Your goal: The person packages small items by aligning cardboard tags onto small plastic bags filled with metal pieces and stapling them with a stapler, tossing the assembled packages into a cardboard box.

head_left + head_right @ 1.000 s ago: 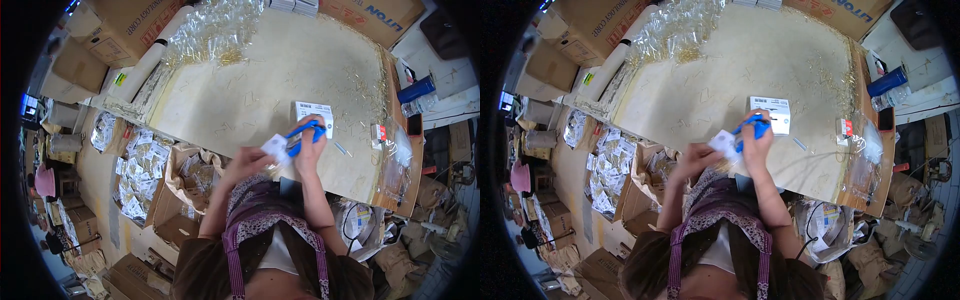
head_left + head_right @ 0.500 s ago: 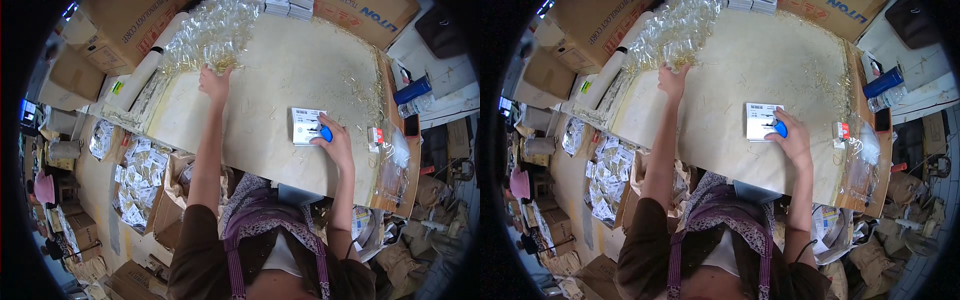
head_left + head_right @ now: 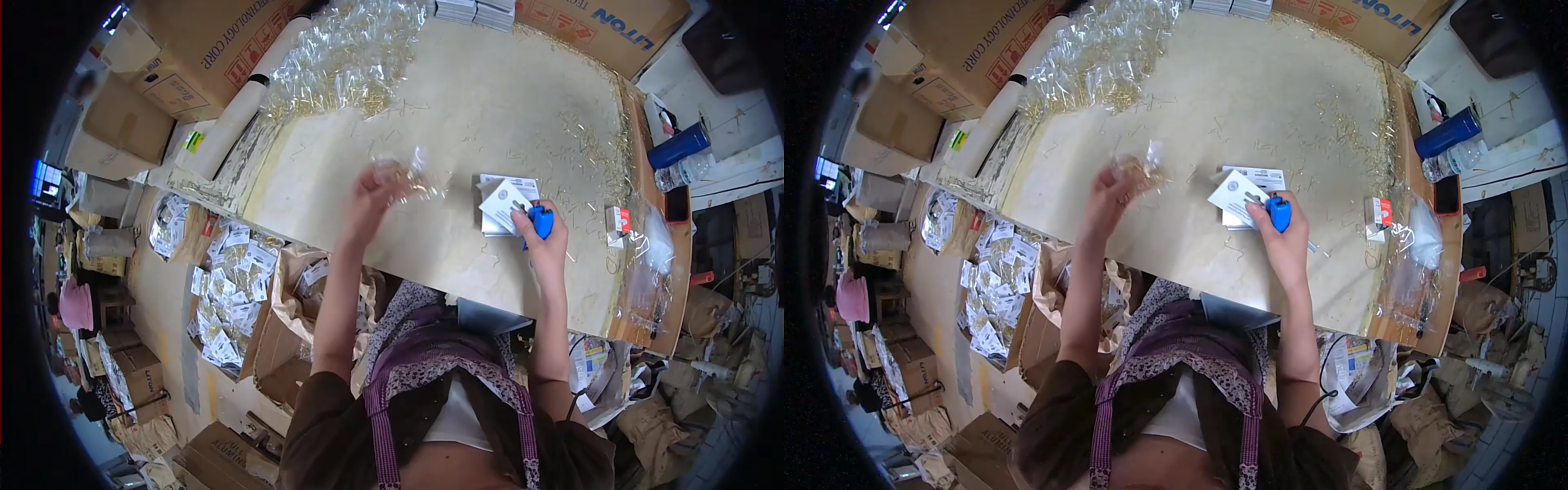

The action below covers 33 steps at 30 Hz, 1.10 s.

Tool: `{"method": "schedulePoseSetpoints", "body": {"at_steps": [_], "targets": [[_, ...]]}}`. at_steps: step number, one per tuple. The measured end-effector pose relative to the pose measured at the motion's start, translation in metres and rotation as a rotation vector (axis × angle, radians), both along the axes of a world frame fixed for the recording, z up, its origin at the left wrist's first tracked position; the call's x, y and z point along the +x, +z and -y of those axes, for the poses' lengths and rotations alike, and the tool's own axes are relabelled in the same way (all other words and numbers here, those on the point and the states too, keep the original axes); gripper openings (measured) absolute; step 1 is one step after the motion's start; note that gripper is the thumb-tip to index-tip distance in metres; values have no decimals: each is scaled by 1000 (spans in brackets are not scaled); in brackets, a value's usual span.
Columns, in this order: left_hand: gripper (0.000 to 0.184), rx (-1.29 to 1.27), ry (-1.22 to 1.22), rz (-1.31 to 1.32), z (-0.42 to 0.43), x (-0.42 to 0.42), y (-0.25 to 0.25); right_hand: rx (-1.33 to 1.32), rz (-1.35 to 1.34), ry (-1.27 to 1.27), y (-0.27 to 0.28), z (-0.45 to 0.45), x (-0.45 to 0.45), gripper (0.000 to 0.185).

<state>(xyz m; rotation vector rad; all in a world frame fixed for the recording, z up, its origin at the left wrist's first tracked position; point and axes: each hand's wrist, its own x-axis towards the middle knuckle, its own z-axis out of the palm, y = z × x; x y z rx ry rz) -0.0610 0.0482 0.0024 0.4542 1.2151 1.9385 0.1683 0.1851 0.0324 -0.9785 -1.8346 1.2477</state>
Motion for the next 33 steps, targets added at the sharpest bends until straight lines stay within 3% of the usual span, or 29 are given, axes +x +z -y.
{"method": "schedulePoseSetpoints", "body": {"at_steps": [1,3,8,18,24,28,33], "targets": [[34,-1,-1,1,5,12,-3,-41,-35,26,4,1,-4,23],[42,-88,-225,-107,13,32,-8,-52,10,61,11,-1,-9,25],[40,-102,-243,-8,17,72,-2,-76,193,284,18,3,-20,31],[21,-124,-158,-26,20,94,-9,-45,229,352,17,14,-30,29],[19,-84,-17,-103,18,116,-6,-32,-120,0,7,6,-42,35],[20,-154,1,-110,21,127,-10,-183,-233,67,-12,9,-45,41],[19,-118,-1,-118,23,140,-21,-64,-208,-38,-17,16,-46,41]]}}
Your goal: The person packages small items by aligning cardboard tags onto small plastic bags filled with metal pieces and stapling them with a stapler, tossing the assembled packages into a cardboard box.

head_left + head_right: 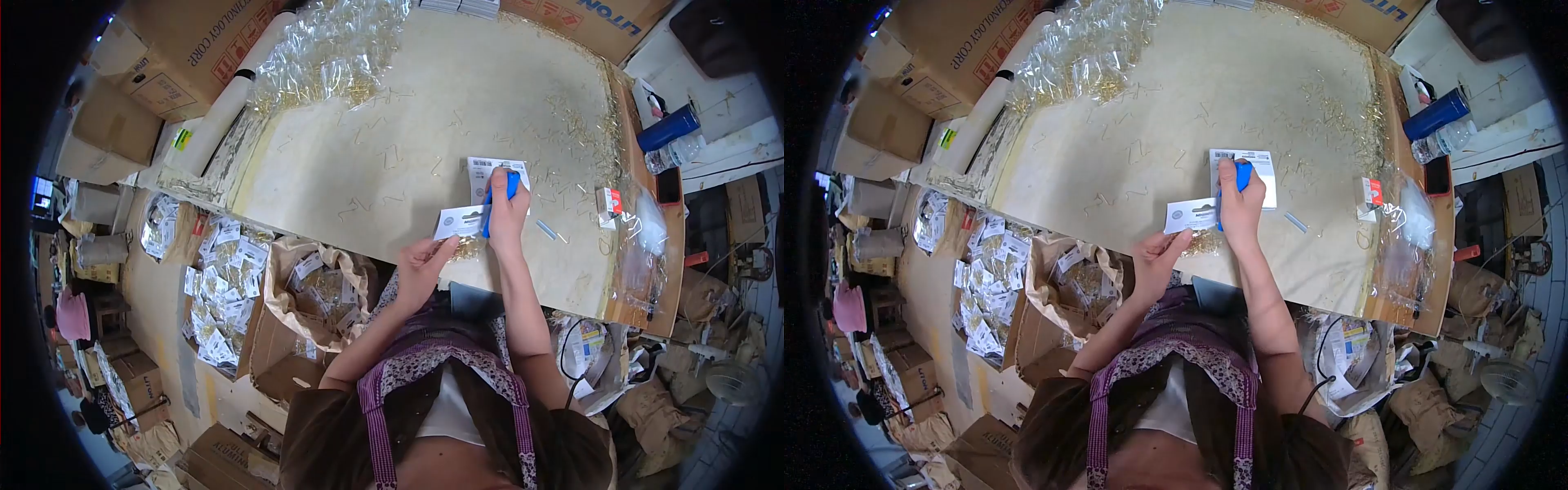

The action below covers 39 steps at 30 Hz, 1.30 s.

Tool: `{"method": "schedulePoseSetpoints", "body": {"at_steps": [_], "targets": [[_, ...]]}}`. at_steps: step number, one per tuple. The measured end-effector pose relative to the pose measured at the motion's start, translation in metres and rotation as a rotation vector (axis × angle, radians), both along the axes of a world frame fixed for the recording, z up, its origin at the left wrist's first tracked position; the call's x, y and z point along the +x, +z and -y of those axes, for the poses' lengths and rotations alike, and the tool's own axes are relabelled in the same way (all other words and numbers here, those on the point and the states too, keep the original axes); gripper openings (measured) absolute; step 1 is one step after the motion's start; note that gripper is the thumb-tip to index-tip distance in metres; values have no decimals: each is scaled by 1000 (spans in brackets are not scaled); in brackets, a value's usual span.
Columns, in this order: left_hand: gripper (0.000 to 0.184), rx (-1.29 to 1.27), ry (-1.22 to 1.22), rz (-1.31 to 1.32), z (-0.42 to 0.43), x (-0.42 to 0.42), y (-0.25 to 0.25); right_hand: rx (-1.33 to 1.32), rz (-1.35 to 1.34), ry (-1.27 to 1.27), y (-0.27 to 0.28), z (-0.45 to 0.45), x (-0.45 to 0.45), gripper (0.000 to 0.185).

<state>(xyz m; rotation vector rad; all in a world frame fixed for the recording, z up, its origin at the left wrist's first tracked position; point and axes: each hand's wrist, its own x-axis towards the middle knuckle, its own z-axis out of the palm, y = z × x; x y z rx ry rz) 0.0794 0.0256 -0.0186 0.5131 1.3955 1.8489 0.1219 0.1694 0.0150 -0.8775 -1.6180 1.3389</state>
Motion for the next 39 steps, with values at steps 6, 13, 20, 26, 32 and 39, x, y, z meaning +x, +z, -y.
{"method": "schedulePoseSetpoints", "body": {"at_steps": [6,13,20,26,32,39], "targets": [[17,-12,-14,-43,-6,1,-4,-44,-57,-17,0,7,5,42],[13,30,-16,-50,-12,12,-11,12,-185,123,9,34,1,43],[11,21,-7,-14,-15,12,-12,54,-164,30,3,29,-3,38],[15,-16,-15,-66,-6,2,-33,-169,-61,70,22,40,-13,16],[30,-317,-652,-290,76,-122,65,163,-120,87,35,24,11,20],[49,-343,322,-776,-29,-205,10,593,568,123,21,-34,50,41]]}}
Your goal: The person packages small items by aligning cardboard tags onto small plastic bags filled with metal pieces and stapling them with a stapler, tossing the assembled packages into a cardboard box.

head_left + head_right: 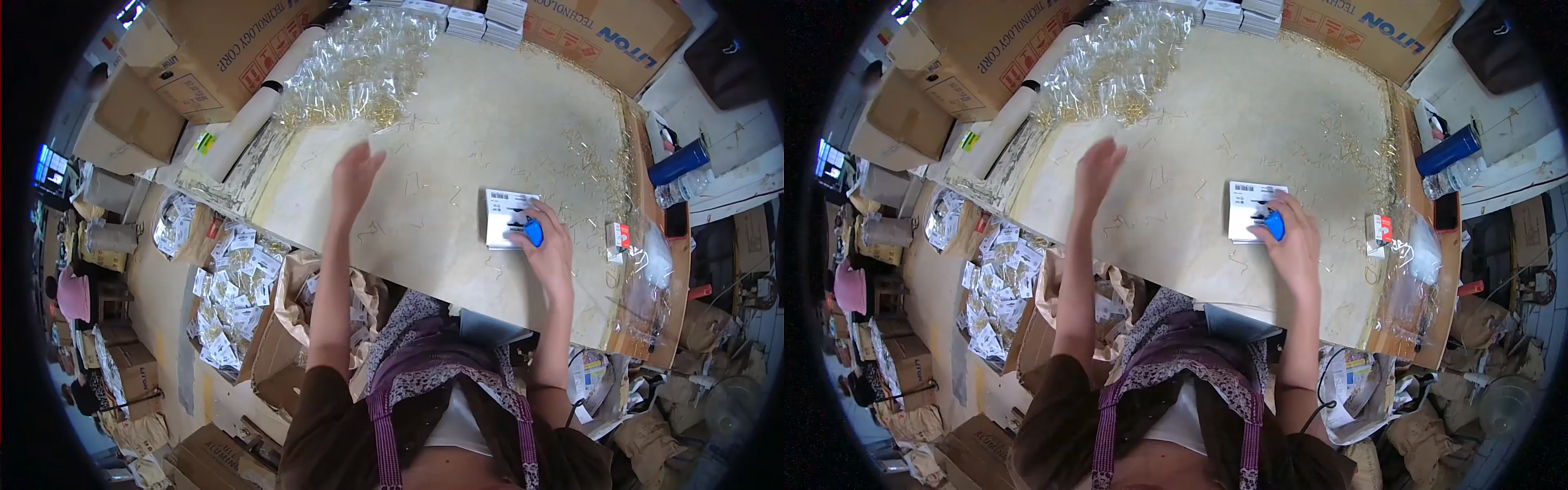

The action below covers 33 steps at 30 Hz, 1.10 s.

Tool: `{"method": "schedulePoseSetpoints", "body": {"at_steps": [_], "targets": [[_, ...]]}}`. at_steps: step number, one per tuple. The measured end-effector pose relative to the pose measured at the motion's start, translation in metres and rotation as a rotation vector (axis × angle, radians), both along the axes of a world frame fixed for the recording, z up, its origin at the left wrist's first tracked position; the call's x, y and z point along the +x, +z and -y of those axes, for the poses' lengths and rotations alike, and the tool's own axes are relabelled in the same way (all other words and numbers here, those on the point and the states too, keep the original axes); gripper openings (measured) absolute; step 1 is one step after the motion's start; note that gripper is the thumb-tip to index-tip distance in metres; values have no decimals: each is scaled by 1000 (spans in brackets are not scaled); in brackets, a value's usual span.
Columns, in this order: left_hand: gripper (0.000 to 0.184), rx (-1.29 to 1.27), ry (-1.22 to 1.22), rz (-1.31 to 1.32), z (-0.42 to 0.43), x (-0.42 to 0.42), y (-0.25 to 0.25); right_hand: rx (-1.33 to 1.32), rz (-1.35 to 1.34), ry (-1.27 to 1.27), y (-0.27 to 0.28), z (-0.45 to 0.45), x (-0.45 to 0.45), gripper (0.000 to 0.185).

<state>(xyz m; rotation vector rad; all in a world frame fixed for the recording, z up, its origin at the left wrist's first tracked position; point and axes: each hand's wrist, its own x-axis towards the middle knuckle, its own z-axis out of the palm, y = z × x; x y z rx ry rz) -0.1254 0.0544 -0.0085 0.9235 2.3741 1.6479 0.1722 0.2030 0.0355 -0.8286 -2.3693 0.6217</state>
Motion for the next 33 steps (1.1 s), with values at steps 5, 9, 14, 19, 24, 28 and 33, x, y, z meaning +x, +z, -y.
{"method": "schedulePoseSetpoints", "body": {"at_steps": [5,9,14,19,24,28,33], "targets": [[61,-185,515,-191,-82,-39,-23,-25,233,34,-6,-19,14,68],[50,-283,404,0,-89,-53,-26,60,179,45,-4,-14,13,59],[31,250,-76,273,-48,-27,-24,56,99,-16,5,-4,9,49],[38,354,-468,581,4,75,23,-12,-146,-71,1,26,-11,35],[60,399,-636,607,18,129,31,-616,-257,135,-4,52,-35,20],[45,394,-528,748,23,141,21,-899,-556,70,-17,65,-37,13],[29,457,-495,984,24,154,9,-957,-557,4,-13,68,-33,12]]}}
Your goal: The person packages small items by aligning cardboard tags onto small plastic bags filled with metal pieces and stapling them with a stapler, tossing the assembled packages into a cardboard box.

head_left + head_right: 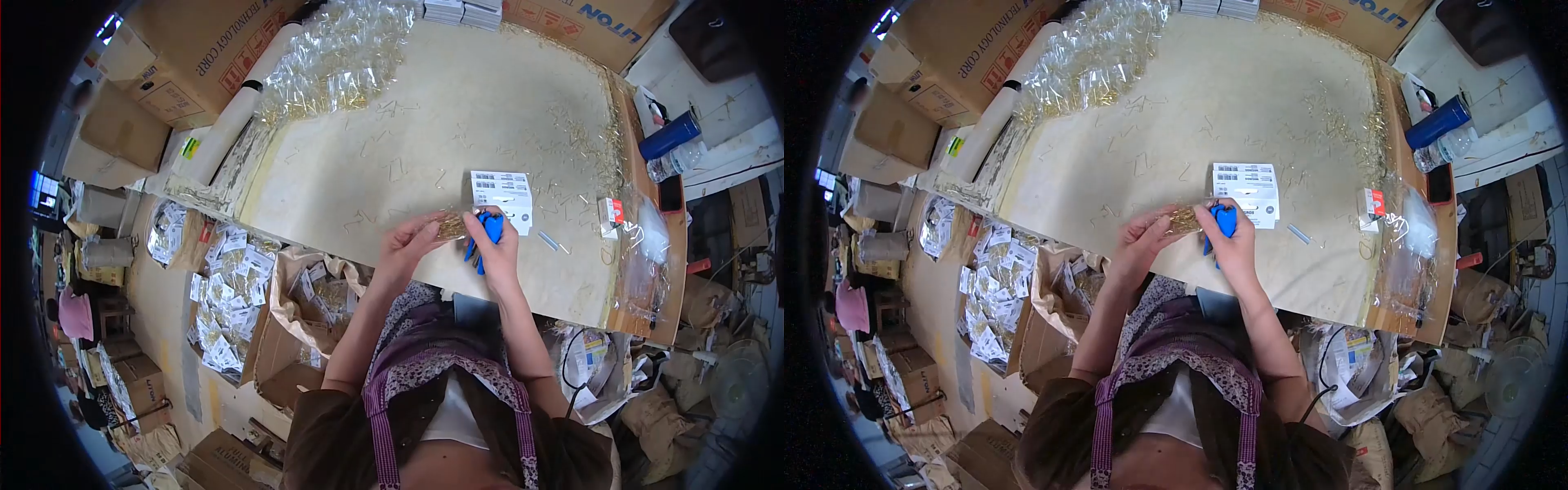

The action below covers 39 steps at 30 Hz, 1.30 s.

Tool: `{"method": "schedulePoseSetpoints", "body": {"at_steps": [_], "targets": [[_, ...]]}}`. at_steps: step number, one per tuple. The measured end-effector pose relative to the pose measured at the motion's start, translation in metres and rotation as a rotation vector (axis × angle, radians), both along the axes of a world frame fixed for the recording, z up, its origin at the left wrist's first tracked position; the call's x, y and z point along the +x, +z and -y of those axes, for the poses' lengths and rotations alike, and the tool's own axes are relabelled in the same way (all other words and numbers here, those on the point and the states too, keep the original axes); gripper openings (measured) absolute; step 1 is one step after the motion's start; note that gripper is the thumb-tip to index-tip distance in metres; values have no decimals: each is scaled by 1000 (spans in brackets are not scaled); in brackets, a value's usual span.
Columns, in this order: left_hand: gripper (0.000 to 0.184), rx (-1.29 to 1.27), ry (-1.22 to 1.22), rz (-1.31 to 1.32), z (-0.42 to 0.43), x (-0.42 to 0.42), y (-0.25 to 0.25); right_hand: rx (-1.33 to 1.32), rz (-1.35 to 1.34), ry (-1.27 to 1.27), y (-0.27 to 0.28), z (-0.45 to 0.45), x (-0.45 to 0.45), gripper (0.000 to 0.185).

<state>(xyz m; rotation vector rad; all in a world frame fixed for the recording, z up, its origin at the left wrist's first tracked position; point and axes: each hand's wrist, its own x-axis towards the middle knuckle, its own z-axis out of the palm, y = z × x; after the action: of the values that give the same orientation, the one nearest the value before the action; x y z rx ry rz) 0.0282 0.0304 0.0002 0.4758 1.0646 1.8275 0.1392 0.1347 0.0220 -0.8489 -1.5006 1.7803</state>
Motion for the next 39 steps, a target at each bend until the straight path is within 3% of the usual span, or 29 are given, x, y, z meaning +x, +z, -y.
{"method": "schedulePoseSetpoints", "body": {"at_steps": [3,8,10,13,17,22,23,25,27,29,36,39], "targets": [[31,50,-14,114,0,2,-3,88,32,16,-3,-4,6,12],[32,91,198,325,-4,7,10,195,70,10,-7,-16,20,20],[31,68,178,330,-1,3,6,1010,405,-135,4,-42,34,33],[28,16,156,246,2,0,-10,1072,612,25,8,-71,49,42],[24,-20,162,205,6,-4,-26,1098,562,109,-5,-80,54,45],[21,3,181,221,4,-1,-20,1236,519,-152,-13,-68,58,34],[22,11,170,206,5,-1,-21,1236,517,-152,-11,-66,57,34],[24,-7,154,166,5,2,-18,326,402,-79,1,-59,54,28],[26,-22,134,126,3,7,-9,312,348,-8,16,-54,47,28],[29,-160,109,-123,2,13,1,326,265,80,25,-48,37,27],[34,-104,-27,-126,2,20,-6,342,358,217,23,-42,17,25],[26,-54,6,-71,0,23,-10,319,333,234,24,-41,16,24]]}}
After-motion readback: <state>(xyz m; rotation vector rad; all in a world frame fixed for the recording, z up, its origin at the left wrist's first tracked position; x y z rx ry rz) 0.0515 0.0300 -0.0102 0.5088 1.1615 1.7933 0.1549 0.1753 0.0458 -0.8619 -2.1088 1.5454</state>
